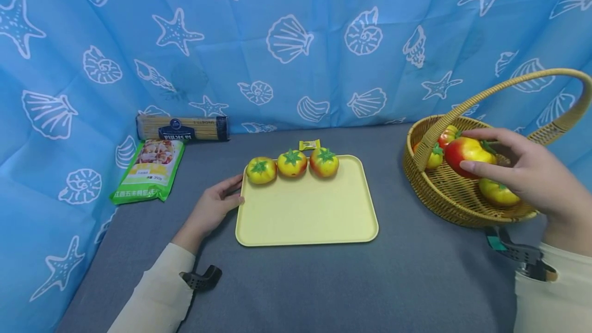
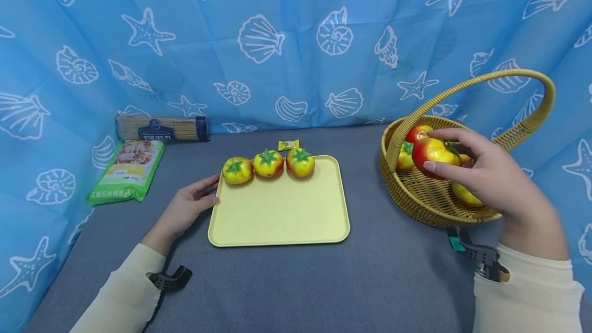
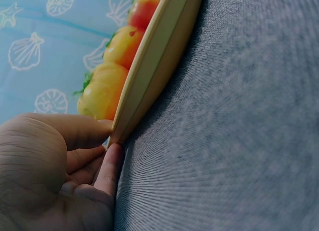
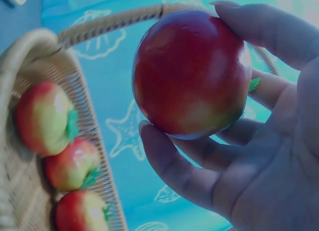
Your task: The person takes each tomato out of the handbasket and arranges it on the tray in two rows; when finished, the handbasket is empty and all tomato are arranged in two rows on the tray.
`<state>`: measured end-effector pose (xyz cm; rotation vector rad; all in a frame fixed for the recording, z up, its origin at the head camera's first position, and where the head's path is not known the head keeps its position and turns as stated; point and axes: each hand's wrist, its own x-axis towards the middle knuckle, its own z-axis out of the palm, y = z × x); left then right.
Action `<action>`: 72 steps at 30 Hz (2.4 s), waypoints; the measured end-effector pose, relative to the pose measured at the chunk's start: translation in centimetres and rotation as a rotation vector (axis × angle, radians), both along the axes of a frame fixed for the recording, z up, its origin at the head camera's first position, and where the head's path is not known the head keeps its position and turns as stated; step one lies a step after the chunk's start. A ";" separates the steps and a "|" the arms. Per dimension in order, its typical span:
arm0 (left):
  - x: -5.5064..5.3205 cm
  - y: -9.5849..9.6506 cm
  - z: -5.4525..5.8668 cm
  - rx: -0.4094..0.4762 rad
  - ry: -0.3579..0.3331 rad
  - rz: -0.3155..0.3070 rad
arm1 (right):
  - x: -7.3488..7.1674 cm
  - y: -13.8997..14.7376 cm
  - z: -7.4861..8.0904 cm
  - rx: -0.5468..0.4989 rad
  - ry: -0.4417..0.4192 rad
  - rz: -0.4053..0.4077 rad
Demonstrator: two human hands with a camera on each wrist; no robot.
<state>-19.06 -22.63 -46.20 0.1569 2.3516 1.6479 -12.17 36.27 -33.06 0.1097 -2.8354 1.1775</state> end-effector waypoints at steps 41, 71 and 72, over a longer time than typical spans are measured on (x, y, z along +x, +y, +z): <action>0.0 -0.2 -0.5 0.001 0.015 0.002 | -1.3 -11.1 -1.2 -0.088 0.127 0.336; -0.1 -0.2 -0.3 0.019 0.024 -0.011 | -6.8 -15.7 -9.0 0.017 0.012 0.237; -0.1 -0.2 -0.4 0.019 0.022 -0.012 | -7.0 -15.8 -9.0 0.025 0.006 0.235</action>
